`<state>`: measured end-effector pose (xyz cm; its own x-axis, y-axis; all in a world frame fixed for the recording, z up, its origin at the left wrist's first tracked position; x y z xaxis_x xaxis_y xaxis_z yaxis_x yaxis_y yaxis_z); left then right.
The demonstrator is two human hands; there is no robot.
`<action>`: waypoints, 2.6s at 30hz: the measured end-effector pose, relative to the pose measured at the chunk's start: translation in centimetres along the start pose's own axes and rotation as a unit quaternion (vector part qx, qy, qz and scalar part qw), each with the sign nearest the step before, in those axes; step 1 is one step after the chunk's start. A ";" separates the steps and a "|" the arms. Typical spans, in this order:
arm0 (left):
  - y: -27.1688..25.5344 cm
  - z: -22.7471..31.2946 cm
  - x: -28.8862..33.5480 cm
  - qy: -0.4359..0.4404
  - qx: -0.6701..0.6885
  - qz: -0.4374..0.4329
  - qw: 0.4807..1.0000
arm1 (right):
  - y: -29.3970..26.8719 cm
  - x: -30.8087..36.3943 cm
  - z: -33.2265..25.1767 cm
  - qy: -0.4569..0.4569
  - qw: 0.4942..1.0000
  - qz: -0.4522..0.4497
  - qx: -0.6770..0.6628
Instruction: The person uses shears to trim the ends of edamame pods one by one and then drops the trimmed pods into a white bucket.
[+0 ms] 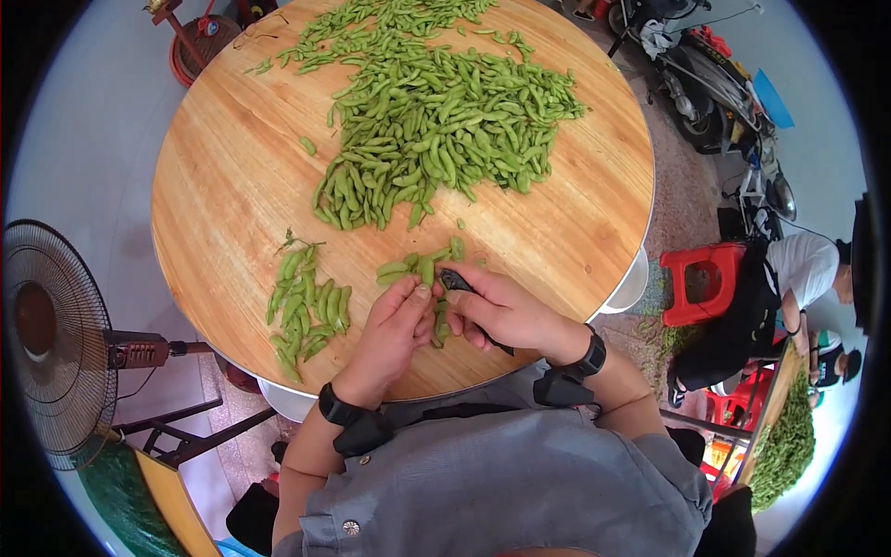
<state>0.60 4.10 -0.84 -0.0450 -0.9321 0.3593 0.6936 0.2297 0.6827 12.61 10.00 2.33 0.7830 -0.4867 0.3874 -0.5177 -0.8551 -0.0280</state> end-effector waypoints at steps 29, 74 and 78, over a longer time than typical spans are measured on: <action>-0.7 -0.6 0.6 -0.086 0.069 -0.043 0.993 | 0.4 1.4 -0.2 0.095 0.939 -0.112 -0.311; -1.0 0.2 -0.9 0.083 -0.095 0.045 0.991 | -1.0 -2.6 2.8 0.024 0.994 0.082 -0.064; -1.1 -0.2 -1.3 0.040 -0.086 0.053 0.994 | -0.7 -2.2 1.6 -0.049 0.977 0.150 0.143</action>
<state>0.03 4.99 -2.21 0.0864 -0.9263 0.3668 0.8040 0.2823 0.5234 11.85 11.41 0.06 0.6479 -0.7254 0.2325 -0.6219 -0.6800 -0.3884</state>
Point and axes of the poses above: each hand's wrist, its own x-axis away from the middle knuckle, its own y-axis out of the palm, z = x × y, the point moved 4 cm from there along -x, towards the middle knuckle, and after that the axes turned 9 degrees about x, right-handed, at the moved point
